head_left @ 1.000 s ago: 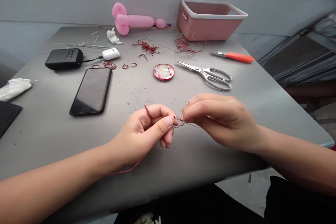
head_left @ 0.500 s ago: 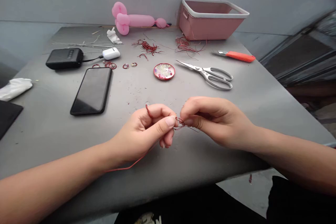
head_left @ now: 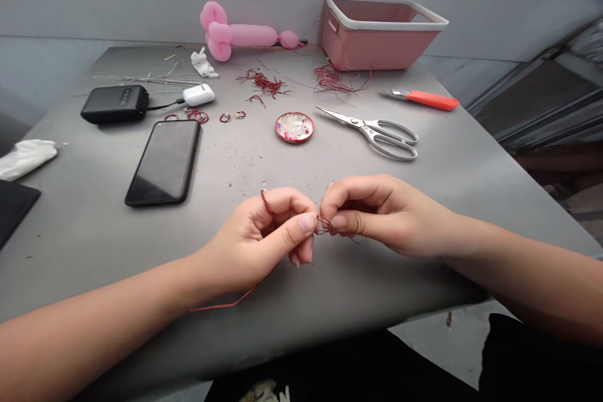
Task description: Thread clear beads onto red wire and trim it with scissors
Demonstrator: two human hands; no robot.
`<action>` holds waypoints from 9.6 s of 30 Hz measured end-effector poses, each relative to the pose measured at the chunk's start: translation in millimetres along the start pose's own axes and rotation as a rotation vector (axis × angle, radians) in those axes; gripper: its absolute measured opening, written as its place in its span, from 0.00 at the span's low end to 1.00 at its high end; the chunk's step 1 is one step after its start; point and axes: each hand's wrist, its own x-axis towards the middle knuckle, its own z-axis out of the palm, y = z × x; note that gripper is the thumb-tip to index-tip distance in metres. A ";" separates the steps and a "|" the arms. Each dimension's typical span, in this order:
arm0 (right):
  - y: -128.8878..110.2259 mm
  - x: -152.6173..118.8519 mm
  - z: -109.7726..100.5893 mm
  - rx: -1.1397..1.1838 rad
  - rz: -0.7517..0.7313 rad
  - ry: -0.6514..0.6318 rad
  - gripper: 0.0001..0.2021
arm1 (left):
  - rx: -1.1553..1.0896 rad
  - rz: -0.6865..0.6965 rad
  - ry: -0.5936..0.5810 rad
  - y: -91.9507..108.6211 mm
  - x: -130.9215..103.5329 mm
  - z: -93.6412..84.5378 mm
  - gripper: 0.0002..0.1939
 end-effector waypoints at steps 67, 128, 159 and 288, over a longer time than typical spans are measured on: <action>-18.6 -7.2 -16.8 -0.409 -0.049 0.008 0.08 | 0.806 0.402 0.068 -11.6 -1.5 -7.3 0.03; 17.9 7.0 -22.1 -0.191 -0.210 -0.182 0.05 | -0.194 -0.191 -0.218 -6.0 21.5 -12.1 0.19; 15.4 13.2 -14.5 -0.480 -0.298 0.095 0.05 | 0.027 -0.031 -0.026 -10.7 6.5 -2.5 0.05; 8.6 3.3 -5.9 -0.151 -0.054 0.100 0.09 | 0.026 0.044 -0.025 -9.5 9.1 -12.9 0.10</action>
